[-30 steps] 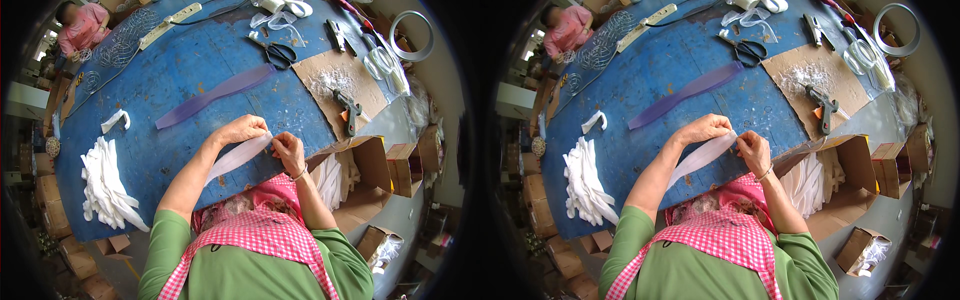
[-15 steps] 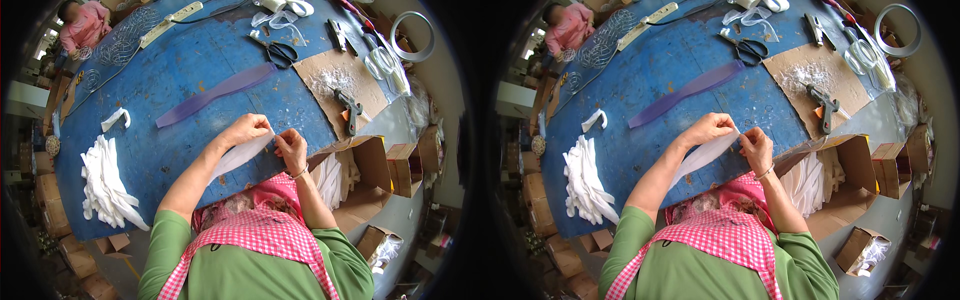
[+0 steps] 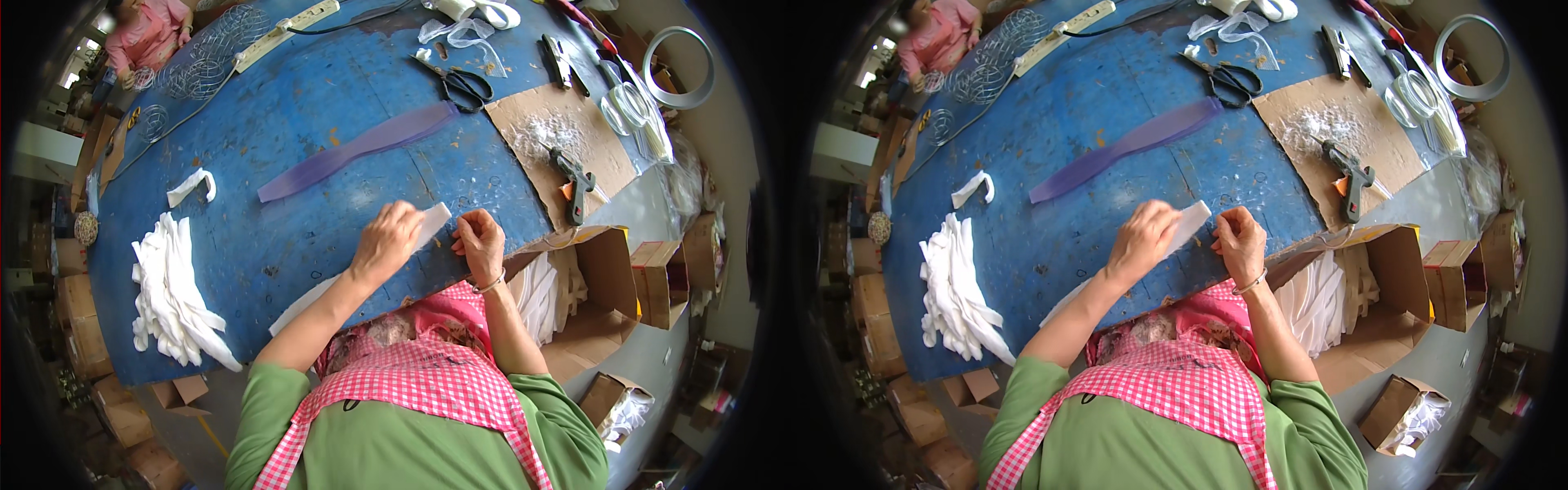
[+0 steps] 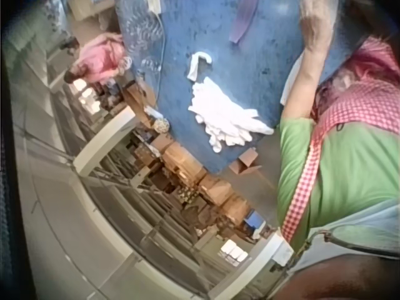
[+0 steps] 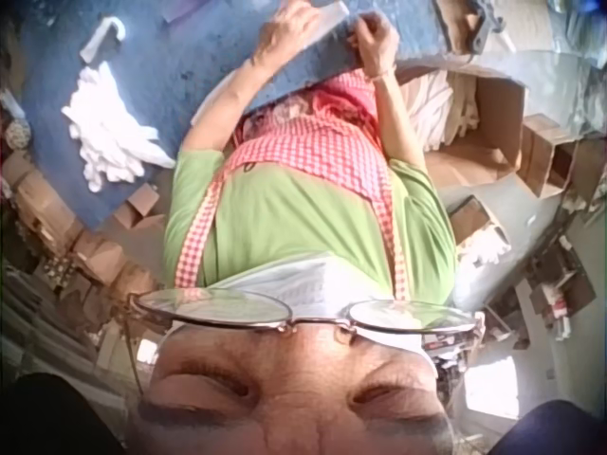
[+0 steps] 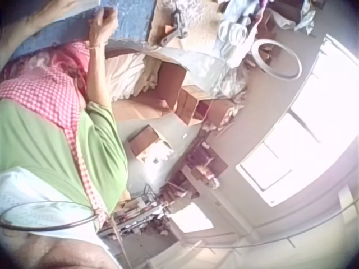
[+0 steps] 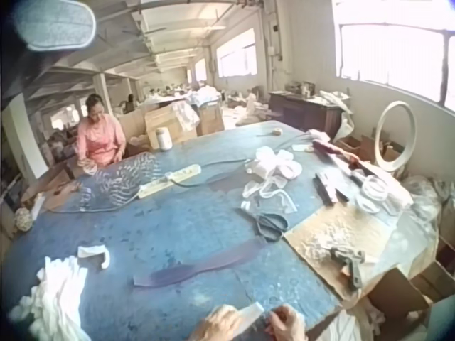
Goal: The person wraps plastic inserts with fabric strips, securing them with hot glue using a glue gun, and places the finished pieces into a box.
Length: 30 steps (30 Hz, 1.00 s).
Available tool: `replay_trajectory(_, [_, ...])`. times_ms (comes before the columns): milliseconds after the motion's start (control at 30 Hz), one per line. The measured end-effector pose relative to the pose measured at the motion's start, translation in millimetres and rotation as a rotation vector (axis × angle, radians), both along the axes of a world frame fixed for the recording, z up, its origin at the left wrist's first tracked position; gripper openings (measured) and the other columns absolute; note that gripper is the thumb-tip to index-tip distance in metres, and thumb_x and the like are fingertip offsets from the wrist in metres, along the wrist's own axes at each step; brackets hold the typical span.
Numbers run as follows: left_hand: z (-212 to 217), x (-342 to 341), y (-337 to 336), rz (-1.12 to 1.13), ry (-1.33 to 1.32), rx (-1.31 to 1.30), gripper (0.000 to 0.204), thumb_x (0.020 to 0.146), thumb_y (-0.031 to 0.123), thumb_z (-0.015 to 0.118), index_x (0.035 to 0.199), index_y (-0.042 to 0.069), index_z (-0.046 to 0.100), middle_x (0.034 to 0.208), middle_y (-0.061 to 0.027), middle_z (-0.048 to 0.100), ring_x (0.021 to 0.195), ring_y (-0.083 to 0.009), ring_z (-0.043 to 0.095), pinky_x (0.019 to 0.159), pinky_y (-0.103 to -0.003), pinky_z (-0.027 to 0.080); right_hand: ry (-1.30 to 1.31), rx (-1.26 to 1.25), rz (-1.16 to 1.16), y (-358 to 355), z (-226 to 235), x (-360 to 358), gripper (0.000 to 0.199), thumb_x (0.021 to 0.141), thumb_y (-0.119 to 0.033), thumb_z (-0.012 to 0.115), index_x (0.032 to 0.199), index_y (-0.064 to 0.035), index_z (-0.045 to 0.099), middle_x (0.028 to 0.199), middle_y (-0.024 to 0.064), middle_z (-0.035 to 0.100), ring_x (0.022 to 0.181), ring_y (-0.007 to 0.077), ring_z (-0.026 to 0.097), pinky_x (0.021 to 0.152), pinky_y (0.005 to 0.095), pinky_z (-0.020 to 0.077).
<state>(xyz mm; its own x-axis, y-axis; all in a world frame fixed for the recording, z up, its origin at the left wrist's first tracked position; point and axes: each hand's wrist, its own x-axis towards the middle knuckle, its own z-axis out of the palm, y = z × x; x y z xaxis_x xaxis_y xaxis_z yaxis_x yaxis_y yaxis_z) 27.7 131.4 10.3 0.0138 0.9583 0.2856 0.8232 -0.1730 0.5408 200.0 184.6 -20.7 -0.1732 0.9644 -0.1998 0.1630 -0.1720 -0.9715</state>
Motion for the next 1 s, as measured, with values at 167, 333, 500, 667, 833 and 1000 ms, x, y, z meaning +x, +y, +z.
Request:
replay_trajectory(167, [6,-10,-66,0.021,0.105,-0.044,0.018,0.075,0.003,0.062,0.093,0.004,0.06,0.091,-0.0079,0.056,0.084,-0.026,0.056,0.073,-0.036,0.048,-0.012,-0.037,0.024,-1,3,-1,0.008,0.088,-0.009,0.056,0.088,-0.0014,0.058,0.068,0.0037,0.059,0.051,0.0062,0.055,0.046,0.0181,0.0446])
replay_trajectory(333, [1,-18,-126,0.18,0.17,-0.041,0.03,0.076,0.009,0.065,0.104,0.004,0.06,0.098,-0.0078,0.055,0.089,-0.0239,0.055,0.079,-0.034,0.046,0.081,0.359,-0.164,-14,-10,-4,0.01,0.088,-0.002,0.054,0.097,0.0001,0.058,0.079,0.0077,0.063,0.064,0.0107,0.061,0.056,0.0211,0.049])
replay_trajectory(500, [1,-16,-151,0.333,0.209,-0.122,0.038,0.077,0.011,0.064,0.113,0.003,0.058,0.113,-0.0127,0.054,0.102,-0.0299,0.052,0.087,-0.038,0.043,-0.099,0.702,0.4,-41,21,-31,0.039,0.077,0.001,0.059,0.115,-0.0028,0.054,0.118,0.0172,0.055,0.109,0.0332,0.053,0.093,0.0377,0.0431])
replay_trajectory(667, [-9,-22,-161,0.303,0.261,-0.219,0.046,0.079,0.015,0.063,0.122,0.003,0.052,0.125,-0.0121,0.05,0.111,-0.0272,0.047,0.095,-0.036,0.038,-0.292,0.933,0.961,-84,4,-71,0.053,0.081,-0.022,0.061,0.128,-0.002,0.045,0.135,0.0139,0.043,0.128,0.0266,0.037,0.105,0.0399,0.0305])
replay_trajectory(833, [-3,-25,-162,0.277,0.258,-0.247,0.049,0.08,0.015,0.062,0.125,0.003,0.049,0.128,-0.011,0.048,0.115,-0.0252,0.046,0.097,-0.035,0.037,-0.45,0.938,0.934,-80,1,-66,0.05,0.084,-0.027,0.057,0.127,-0.0032,0.047,0.136,0.0106,0.042,0.129,0.0224,0.036,0.107,0.0382,0.0274])
replay_trajectory(1000, [-3,-27,-162,0.262,0.311,-0.231,0.047,0.082,0.02,0.061,0.125,0.006,0.05,0.13,-0.0082,0.047,0.118,-0.0221,0.044,0.098,-0.032,0.038,-0.608,0.92,0.789,-53,-2,-45,0.046,0.087,-0.022,0.054,0.128,-0.0036,0.046,0.138,0.0102,0.041,0.129,0.0218,0.036,0.108,0.0369,0.0264])
